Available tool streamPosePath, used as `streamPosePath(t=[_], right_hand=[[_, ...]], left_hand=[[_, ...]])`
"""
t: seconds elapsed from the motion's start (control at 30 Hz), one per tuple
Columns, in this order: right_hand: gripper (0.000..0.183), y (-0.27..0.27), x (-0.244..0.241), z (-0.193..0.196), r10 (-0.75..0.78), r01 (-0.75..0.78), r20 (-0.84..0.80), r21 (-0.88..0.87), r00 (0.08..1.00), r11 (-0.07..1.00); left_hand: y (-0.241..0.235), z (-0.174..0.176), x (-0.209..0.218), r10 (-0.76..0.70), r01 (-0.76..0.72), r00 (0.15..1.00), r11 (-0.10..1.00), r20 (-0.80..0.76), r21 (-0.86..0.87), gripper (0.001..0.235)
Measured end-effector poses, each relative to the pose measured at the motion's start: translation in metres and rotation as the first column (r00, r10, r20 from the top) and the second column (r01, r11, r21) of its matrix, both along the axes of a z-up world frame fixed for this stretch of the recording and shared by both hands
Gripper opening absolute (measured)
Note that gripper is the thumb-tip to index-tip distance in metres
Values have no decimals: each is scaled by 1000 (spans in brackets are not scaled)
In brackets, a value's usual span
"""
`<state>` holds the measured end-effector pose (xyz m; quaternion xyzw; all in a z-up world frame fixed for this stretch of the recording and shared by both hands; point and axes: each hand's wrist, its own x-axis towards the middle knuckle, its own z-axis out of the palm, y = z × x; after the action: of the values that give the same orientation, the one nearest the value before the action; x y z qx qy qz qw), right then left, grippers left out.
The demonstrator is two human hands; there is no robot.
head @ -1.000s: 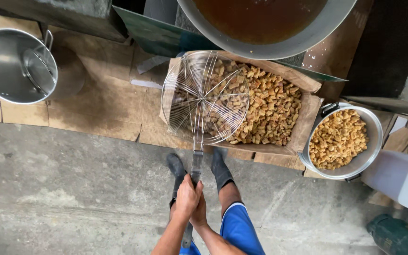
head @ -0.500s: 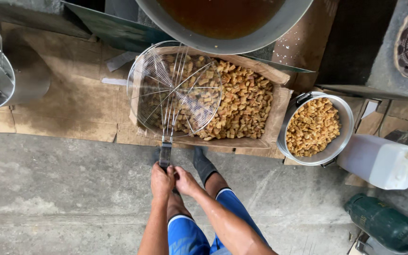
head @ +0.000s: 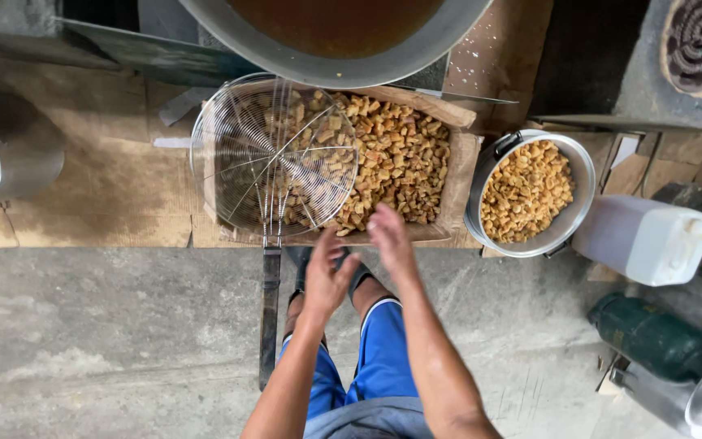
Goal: The person uses a large skimmer to scoop fried food items from a wok of hot oil into a cardboard box, wipes their hands with a white cloth, and then pours more food items from a large metal pot into the boxes.
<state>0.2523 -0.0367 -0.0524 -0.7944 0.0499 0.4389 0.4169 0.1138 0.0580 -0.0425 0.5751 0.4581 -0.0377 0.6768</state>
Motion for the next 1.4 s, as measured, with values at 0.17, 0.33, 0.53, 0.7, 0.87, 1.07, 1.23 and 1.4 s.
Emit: streamPosePath(t=[0.17,0.33,0.53,0.7,0.87,1.07,1.23,1.4], right_hand=[[76,-20,97,-5,-67,70,38,-95,997,993],[59,-12,182,-95,490,-462,366,-167,791,871],[61,69,218,-141,717,-703,298,-172,630,690],[74,79,188,-160,946,-741,100,-598,309,305],[75,53,186,-157,954,-790,-10,-562,301,244],[83,43,179,-158,877,-803,32,-388,479,453],[84,22,181,-156,915,-848,-6,-378,404,372],[83,34,187,-174,858,-818,-32,-323,513,477]], left_hand=[[-49,-54,54,13,-19,1000,975,-28,-221,92],[-90,-117,85,452,-528,844,795,-288,-298,92],[-97,-145,107,498,-789,611,444,-615,-424,84],[-118,-182,113,471,-492,768,868,-435,70,83],[-107,-175,142,651,-751,587,660,-482,-23,76],[-122,-191,151,736,-780,549,622,-395,74,70],[-120,-182,157,744,-798,554,602,-374,17,75],[-124,-194,158,689,-727,610,683,-390,68,78]])
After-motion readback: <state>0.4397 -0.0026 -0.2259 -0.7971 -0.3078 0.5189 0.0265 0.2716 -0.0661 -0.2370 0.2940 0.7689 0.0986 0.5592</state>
